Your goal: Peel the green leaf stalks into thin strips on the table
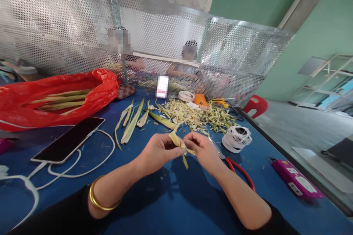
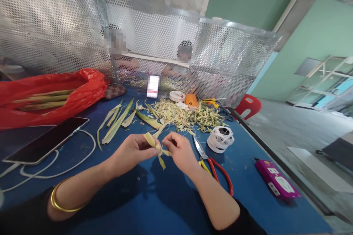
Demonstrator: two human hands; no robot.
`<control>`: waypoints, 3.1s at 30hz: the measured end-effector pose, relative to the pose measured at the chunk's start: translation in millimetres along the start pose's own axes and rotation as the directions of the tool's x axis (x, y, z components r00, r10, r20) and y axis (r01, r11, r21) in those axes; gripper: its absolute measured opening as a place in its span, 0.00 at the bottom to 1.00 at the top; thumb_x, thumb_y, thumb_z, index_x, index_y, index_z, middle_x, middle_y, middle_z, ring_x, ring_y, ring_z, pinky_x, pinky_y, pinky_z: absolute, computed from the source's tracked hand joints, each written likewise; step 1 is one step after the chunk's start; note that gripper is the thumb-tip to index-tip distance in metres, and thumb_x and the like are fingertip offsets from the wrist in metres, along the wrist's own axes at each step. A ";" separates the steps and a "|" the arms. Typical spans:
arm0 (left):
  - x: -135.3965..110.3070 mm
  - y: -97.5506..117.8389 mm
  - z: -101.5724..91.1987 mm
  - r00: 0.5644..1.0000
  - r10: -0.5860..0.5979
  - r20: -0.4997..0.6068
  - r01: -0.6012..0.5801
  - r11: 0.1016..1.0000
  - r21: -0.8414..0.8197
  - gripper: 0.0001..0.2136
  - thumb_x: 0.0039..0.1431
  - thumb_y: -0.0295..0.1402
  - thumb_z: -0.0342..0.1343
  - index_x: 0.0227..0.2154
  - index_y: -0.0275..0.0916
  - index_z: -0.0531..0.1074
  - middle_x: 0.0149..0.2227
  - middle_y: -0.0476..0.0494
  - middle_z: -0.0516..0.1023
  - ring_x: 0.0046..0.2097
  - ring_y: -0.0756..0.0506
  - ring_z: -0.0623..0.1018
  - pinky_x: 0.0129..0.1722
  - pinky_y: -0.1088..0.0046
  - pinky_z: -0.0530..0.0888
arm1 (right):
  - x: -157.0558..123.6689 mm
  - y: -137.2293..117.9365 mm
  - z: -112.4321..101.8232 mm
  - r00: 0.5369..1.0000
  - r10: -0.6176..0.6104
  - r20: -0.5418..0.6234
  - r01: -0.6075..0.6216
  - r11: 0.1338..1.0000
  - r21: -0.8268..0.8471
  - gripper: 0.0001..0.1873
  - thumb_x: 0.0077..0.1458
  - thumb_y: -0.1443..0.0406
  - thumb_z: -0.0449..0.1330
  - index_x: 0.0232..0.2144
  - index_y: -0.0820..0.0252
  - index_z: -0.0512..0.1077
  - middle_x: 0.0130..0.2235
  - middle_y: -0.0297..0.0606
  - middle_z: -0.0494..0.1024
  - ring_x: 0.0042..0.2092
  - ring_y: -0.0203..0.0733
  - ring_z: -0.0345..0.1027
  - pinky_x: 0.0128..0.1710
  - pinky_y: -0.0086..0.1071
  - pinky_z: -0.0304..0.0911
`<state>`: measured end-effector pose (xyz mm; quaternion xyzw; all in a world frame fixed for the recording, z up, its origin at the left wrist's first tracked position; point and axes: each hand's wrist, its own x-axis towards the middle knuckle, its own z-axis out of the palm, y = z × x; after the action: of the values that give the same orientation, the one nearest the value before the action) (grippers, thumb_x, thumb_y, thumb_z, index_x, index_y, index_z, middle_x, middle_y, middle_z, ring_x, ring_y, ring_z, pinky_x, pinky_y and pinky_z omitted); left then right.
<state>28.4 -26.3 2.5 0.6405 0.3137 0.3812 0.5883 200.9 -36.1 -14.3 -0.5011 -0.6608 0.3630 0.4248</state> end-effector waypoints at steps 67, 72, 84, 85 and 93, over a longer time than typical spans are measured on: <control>-25.4 -5.2 -7.9 0.978 -0.036 0.204 -0.193 0.188 0.963 0.10 0.57 0.26 0.48 0.24 0.39 0.71 0.25 0.49 0.75 0.30 0.47 0.75 0.27 0.75 0.62 | -10.5 -1.4 5.8 0.890 -0.135 0.435 0.274 0.921 -0.275 0.09 0.54 0.74 0.51 0.28 0.59 0.68 0.31 0.33 0.73 0.32 0.36 0.65 0.31 0.26 0.57; -16.1 4.2 -20.3 0.965 -0.132 0.229 -0.210 0.140 0.968 0.09 0.55 0.26 0.49 0.28 0.41 0.75 0.27 0.48 0.76 0.32 0.46 0.75 0.28 0.74 0.63 | -11.2 -5.8 4.1 0.874 -0.092 0.476 0.268 0.910 -0.316 0.08 0.55 0.73 0.50 0.30 0.59 0.67 0.32 0.36 0.74 0.34 0.37 0.66 0.34 0.27 0.58; 14.5 2.2 -42.7 0.886 -0.376 0.271 0.111 0.739 0.664 0.09 0.49 0.36 0.55 0.20 0.37 0.70 0.19 0.54 0.66 0.23 0.53 0.66 0.23 0.78 0.59 | -10.1 -8.6 2.8 0.856 -0.057 0.514 0.256 0.910 -0.326 0.08 0.55 0.74 0.50 0.29 0.60 0.65 0.33 0.37 0.72 0.35 0.37 0.65 0.36 0.28 0.58; 15.7 -1.0 -42.8 0.876 -0.411 0.254 0.202 0.789 0.580 0.09 0.49 0.36 0.55 0.20 0.36 0.69 0.18 0.54 0.64 0.22 0.53 0.65 0.22 0.78 0.59 | -10.3 -9.2 2.8 0.854 -0.056 0.517 0.258 0.910 -0.326 0.08 0.55 0.75 0.50 0.29 0.60 0.65 0.33 0.37 0.72 0.35 0.37 0.64 0.36 0.28 0.57; 16.1 -14.5 -34.2 0.790 -0.519 0.325 0.507 0.852 0.128 0.10 0.51 0.39 0.55 0.23 0.36 0.67 0.24 0.49 0.76 0.19 0.54 0.71 0.18 0.80 0.61 | -7.8 -12.8 0.3 0.854 -0.011 0.521 0.206 0.926 -0.317 0.08 0.57 0.74 0.50 0.30 0.60 0.65 0.32 0.34 0.69 0.33 0.35 0.63 0.33 0.27 0.56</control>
<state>8.0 6.6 -9.3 0.5980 0.3729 0.0826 0.7046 197.2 -46.7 -4.4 -0.4177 -0.8323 0.3297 0.1553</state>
